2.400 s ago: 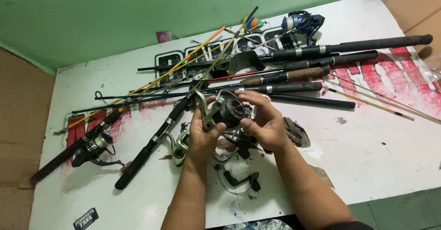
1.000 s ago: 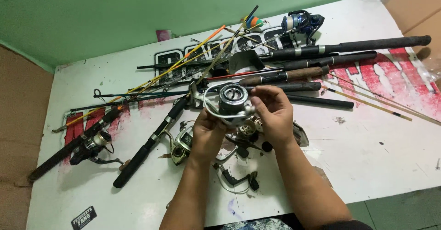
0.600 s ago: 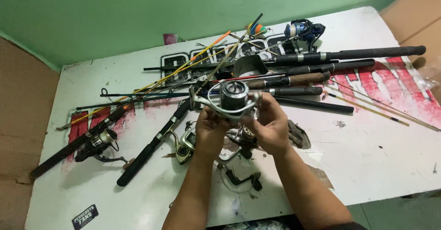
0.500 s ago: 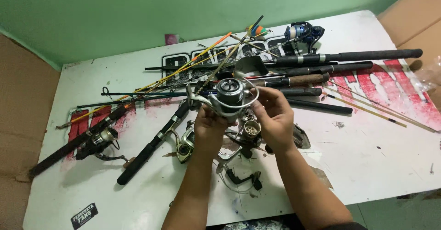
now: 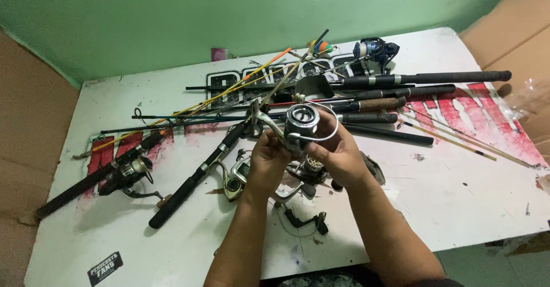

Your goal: Assembling the internal components of a fishing reel on a workbench.

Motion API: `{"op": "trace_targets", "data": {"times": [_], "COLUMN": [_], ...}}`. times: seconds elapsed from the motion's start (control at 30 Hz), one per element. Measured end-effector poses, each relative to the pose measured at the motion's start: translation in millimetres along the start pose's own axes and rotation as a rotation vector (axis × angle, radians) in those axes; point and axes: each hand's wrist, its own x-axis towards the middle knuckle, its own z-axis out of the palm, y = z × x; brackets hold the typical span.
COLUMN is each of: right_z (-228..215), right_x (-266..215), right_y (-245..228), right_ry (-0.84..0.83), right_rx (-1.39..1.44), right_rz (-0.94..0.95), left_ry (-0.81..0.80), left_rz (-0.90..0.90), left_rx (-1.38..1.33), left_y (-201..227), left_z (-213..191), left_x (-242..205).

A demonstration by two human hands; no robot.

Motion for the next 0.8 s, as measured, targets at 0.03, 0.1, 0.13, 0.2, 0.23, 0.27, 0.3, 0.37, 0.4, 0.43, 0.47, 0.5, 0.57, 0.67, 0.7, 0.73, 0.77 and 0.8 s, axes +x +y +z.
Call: {"op": "trace_targets", "data": {"times": [0.03, 0.1, 0.13, 0.2, 0.23, 0.27, 0.3, 0.37, 0.4, 0.43, 0.47, 0.5, 0.57, 0.67, 0.7, 0.73, 0.77, 0.8], "right_z": [-1, -4, -2, 3, -10, -23, -38, -35, -33, -40, -46, -53, -67, -69, -67, -72, -77, -82], "right_x": [-1, -3, -4, -10, -16, -23, -25, -17, -14, -14, -13, -11, -2, 5, 9, 11, 12, 13], "right_y": [0, -1, -4, -9, -5, -1, 1, -8, -12, -11, -11, -10, -1, 1, 0, 5, 10, 15], "right_ry": [0.002, 0.048, 0.049, 0.098, 0.107, 0.122, 0.131, 0.2, 0.265, 0.274, 0.3, 0.324, 0.317, 0.306, 0.299, 0.303, 0.302, 0.299], "right_rx": [-0.002, -0.064, -0.065, -0.029, -0.028, -0.08, -0.136, -0.246, -0.353, -0.352, -0.383, -0.414, -0.459, -0.545, -0.585, -0.583, -0.651, -0.72], "right_rz": [-0.002, -0.082, -0.081, -0.14, -0.129, -0.144, -0.164, -0.146, -0.132, -0.121, -0.127, -0.14, -0.181, -0.208, -0.203, -0.202, -0.221, -0.239], "left_ry": [-0.003, 0.126, 0.126, 0.386, 0.396, 0.315, 0.228, 0.203, 0.173, 0.179, 0.189, 0.194, 0.234, 0.202, 0.122, 0.122, 0.113, 0.103], "left_rz": [-0.001, -0.047, -0.047, -0.221, -0.232, -0.158, -0.078, -0.049, -0.015, -0.028, -0.053, -0.074, -0.122, -0.157, -0.137, -0.14, -0.143, -0.146], "left_rx": [-0.002, 0.13, 0.129, -0.47, -0.47, -0.442, -0.416, -0.272, -0.124, -0.123, -0.154, -0.186, -0.223, -0.329, -0.397, -0.394, -0.422, -0.45], "left_y": [8, 23, 13, -6, -5, -3, -3, -9, -12, -8, -3, 1, 13, 22, 25, 23, 22, 21], "left_z": [8, 25, 13, -11, -14, -17, -19, -29, -34, -30, -25, -21, -14, -10, -10, -12, -15, -17], "left_x": [0, 0, 4, 7, 6, 5, 10, 7, 4, 3, 1, 3, 3, 0, 2, 3, 3, 3]}}
